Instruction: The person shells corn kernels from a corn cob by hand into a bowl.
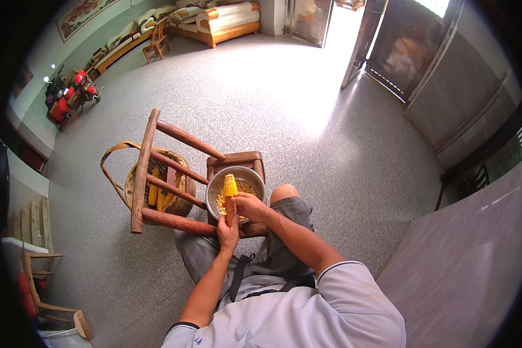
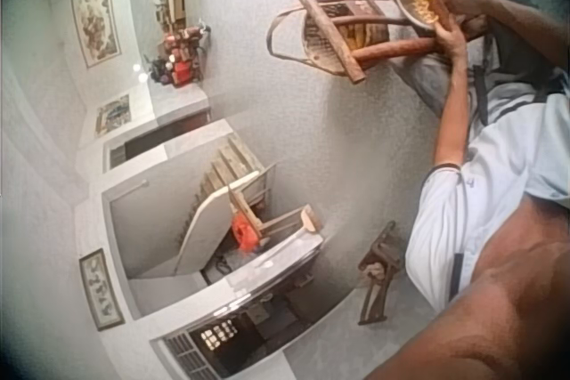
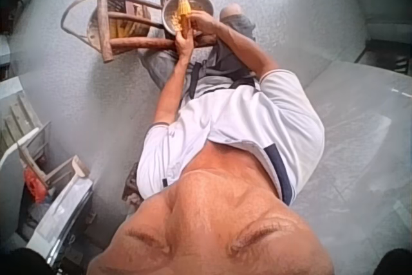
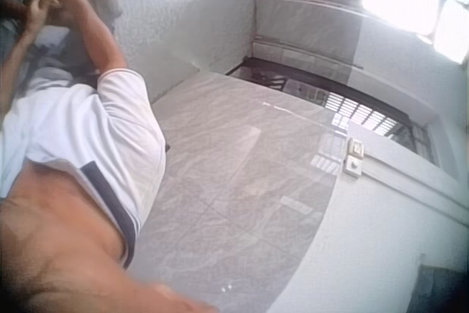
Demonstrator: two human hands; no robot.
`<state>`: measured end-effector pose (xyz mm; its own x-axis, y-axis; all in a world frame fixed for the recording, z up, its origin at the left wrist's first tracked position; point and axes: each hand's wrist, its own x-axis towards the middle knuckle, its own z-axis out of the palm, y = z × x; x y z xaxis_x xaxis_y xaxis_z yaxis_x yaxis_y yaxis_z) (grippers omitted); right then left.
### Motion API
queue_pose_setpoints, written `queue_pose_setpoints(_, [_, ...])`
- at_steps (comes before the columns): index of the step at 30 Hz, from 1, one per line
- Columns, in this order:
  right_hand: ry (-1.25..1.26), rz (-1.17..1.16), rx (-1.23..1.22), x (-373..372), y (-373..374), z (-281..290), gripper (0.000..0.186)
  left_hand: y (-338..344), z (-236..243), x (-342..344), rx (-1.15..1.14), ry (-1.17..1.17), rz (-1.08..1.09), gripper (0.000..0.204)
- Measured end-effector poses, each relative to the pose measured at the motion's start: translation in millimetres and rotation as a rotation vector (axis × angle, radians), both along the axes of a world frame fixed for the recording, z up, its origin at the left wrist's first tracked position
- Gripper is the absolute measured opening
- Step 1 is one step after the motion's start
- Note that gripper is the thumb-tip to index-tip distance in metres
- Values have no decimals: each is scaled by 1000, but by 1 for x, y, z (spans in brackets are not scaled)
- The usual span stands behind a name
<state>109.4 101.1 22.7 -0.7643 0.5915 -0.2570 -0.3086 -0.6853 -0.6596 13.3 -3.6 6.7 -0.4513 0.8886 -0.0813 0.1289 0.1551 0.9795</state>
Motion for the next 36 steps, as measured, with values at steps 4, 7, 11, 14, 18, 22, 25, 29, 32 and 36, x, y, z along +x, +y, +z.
queue_pose_setpoints(4, [-11, 11, 3, -2, 0, -1, 33, 1, -5, -1, -19, 42, 15, 38])
queue_pose_setpoints(7, [-37, 0, 39, -1, -1, 0, 34, 1, -5, -1, 4, 95, 15, 39])
queue_pose_setpoints(11, [-59, -20, 56, 2, 0, -2, 34, 1, -1, 1, -14, 90, -5, 38])
queue_pose_setpoints(14, [-41, -18, 57, -3, -1, -7, 30, 3, -21, -5, 57, 101, 4, 33])
queue_pose_setpoints(18, [-22, -17, 60, -3, 0, -12, 29, 4, -30, -7, 143, 84, -10, 28])
queue_pose_setpoints(22, [-41, -27, 53, -1, 0, -10, 28, 3, -14, -3, 65, -3, -28, 28])
queue_pose_setpoints(25, [-56, -13, 58, -1, 1, -10, 31, 1, -7, -3, 50, -40, -37, 29])
queue_pose_setpoints(29, [-67, 7, 79, -1, 1, -10, 31, 1, -1, -3, 38, -62, -45, 29])
queue_pose_setpoints(32, [-86, 23, 88, -1, 1, -10, 30, 1, -1, -3, 17, -135, -49, 29])
queue_pose_setpoints(36, [-87, 30, 112, 0, 1, -12, 30, 1, 2, -2, 7, -244, -59, 33])
